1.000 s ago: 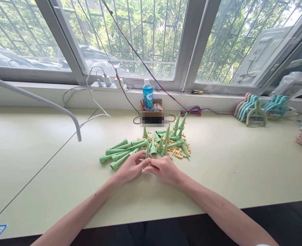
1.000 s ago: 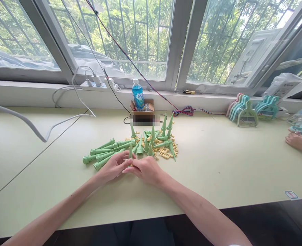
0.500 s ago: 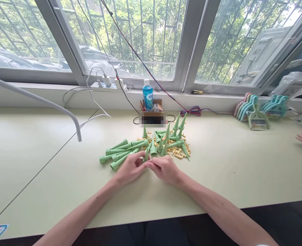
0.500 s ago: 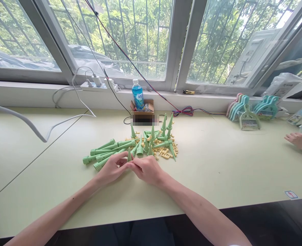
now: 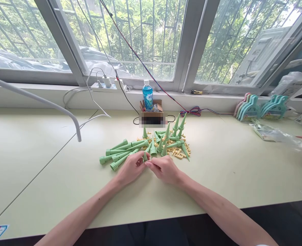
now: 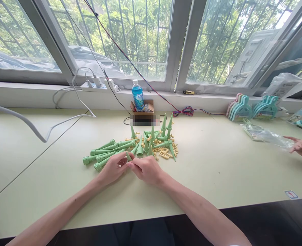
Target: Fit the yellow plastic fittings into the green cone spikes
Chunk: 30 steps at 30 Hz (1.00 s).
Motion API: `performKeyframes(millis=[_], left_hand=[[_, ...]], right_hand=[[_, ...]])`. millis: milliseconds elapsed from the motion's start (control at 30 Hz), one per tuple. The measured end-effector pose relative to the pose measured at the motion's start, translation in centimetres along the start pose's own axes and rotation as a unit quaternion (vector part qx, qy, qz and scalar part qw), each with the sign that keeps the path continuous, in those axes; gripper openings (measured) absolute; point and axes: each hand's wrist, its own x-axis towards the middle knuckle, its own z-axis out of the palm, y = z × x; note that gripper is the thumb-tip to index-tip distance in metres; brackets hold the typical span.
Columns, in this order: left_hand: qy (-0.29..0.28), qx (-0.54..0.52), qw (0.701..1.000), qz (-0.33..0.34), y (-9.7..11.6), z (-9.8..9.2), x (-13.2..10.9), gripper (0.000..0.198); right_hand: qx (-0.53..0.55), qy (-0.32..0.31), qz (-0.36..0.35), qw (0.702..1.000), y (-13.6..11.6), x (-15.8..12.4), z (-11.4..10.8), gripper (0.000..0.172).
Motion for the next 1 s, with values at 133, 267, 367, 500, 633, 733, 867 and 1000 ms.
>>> performKeyframes(millis=[133,267,367,500,633,733,867,1000], left_hand=[[0.015,-0.020,1.000,-0.016,0.29,-0.02,0.07,0.018],[0.066,-0.017,0.998,-0.016,0.32,-0.19,0.09,0.025],[0.085,-0.004,0.996,-0.005,0.28,-0.30,0.05,0.025],[0.065,0.007,0.997,0.027,0.08,-0.21,0.04,0.021],[0.048,0.014,0.997,0.050,-0.26,-0.03,0.09,0.016],[0.049,0.016,0.997,0.060,-0.38,0.01,0.12,0.012],[0.050,0.018,0.997,0.063,-0.42,0.01,0.12,0.012],[0.054,0.025,0.996,0.067,-0.44,-0.04,0.10,0.009]], right_hand=[[-0.006,0.010,0.008,1.000,0.21,0.03,0.07,0.047],[-0.013,0.024,0.039,0.999,0.36,0.06,0.07,0.048],[-0.012,0.037,0.072,0.997,0.43,0.00,0.09,0.047],[0.004,0.055,0.092,0.994,0.43,-0.03,0.10,0.044],[0.011,0.049,0.088,0.995,0.38,0.01,0.14,0.042],[0.014,0.041,0.081,0.996,0.37,-0.01,0.23,0.041],[0.001,0.031,0.071,0.997,0.27,-0.04,0.29,0.041],[-0.015,0.020,0.056,0.998,0.16,0.05,0.25,0.041]])
